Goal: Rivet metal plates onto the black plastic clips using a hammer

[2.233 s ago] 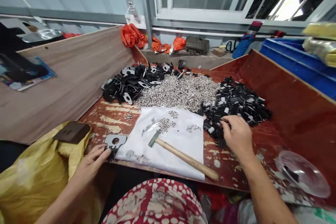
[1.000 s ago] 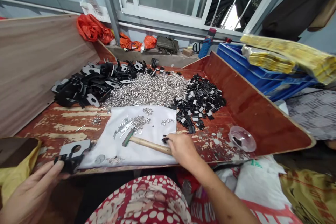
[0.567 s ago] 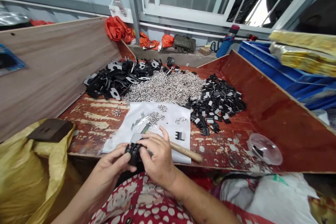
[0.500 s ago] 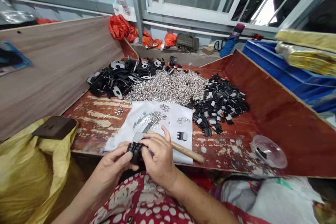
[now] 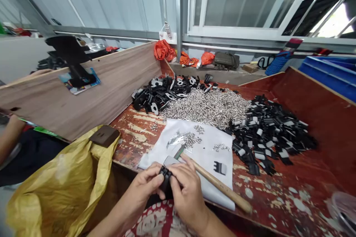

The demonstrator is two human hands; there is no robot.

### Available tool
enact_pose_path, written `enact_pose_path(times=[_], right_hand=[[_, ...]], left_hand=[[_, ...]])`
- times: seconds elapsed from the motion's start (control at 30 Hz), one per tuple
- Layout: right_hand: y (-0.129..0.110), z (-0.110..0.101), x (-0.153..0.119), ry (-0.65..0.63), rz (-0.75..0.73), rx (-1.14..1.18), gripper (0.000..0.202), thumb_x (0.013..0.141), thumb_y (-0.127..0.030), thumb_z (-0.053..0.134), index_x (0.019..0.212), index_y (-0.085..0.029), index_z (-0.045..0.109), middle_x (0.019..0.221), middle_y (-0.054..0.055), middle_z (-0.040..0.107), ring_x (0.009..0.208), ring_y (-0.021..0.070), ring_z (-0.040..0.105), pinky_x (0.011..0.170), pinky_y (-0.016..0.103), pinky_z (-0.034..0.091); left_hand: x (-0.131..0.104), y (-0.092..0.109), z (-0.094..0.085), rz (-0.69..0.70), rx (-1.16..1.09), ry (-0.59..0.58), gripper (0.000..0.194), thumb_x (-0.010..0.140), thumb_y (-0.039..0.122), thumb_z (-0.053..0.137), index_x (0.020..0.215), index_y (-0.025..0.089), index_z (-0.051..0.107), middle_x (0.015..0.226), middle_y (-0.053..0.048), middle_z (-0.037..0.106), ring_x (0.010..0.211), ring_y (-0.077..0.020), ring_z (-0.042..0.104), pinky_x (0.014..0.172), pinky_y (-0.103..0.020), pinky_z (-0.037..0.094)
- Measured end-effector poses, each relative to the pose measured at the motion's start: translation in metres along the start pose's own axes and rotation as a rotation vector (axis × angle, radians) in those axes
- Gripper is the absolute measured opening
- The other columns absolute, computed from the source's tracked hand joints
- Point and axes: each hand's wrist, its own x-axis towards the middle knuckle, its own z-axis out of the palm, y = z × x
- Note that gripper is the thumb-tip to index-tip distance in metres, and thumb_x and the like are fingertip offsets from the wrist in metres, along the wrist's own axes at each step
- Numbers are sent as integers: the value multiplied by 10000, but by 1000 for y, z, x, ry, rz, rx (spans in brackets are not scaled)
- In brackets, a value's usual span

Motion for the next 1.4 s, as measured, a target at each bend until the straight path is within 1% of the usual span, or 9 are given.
enact_pose_path(times=[0.13,0.23,0.33,0.4,0.57,0.83,1.07,1.27,1.4], right_hand=[[-22,-1,19,-239,194,153,291,980,-225,544,1213,-253,716,1094,41,777,997,216,723,1170,476,385],[-24,-1,61,-526,111,111,298,982,-187,525,1152,-270,755,973,-14,791,883,175,728,1028,359,506],[-1,15,125,-676,-47,-278,339,946,-100,517,1059,-270,787,954,-36,796,822,130,721,817,232,533],[22,36,170,-630,-73,-595,330,926,-62,522,1026,-233,786,1058,22,789,985,163,711,920,276,497],[68,93,238,-720,-89,-744,96,953,-189,652,941,-151,740,1021,76,756,1042,220,688,982,405,499],[43,88,213,-684,-107,-495,207,999,-156,562,1033,-148,766,1098,94,763,1034,174,696,930,293,514],[-3,79,129,-536,3,374,98,888,-296,756,859,-208,787,931,13,771,906,152,708,882,286,532],[24,101,181,-776,-256,-527,234,989,-94,533,1028,-165,752,952,47,780,876,149,701,797,258,502],[43,143,209,-840,-322,-677,211,916,-26,545,860,-86,739,881,147,759,891,231,681,851,341,468]], left_hand=[[-4,4,-24,68,77,61,358,788,525,773,850,175,814,1234,-138,507,815,-193,553,490,-227,529],[-10,10,-47,118,120,119,335,805,496,768,779,164,806,1471,-153,448,876,-224,600,529,-239,528],[-15,13,-70,144,53,256,268,775,451,817,837,190,821,1126,-132,671,774,-183,570,565,-221,497],[-18,13,-82,128,-16,335,288,736,436,858,910,208,829,877,-71,692,678,-148,531,582,-218,489],[-25,8,-100,29,-102,432,394,655,465,917,929,195,834,914,-54,744,606,-106,558,608,-220,506],[-7,21,-101,-27,-331,508,389,551,415,980,808,175,815,879,-46,706,754,-173,613,656,-309,626],[7,19,-92,60,-222,459,418,616,531,916,665,148,756,680,-12,562,617,-118,451,432,-180,448],[-4,9,-105,36,-70,491,418,679,510,883,617,144,693,659,7,511,579,-94,376,414,-153,366],[-9,13,-102,32,-132,492,348,671,454,893,746,146,749,766,-13,593,587,-96,404,437,-183,437]])
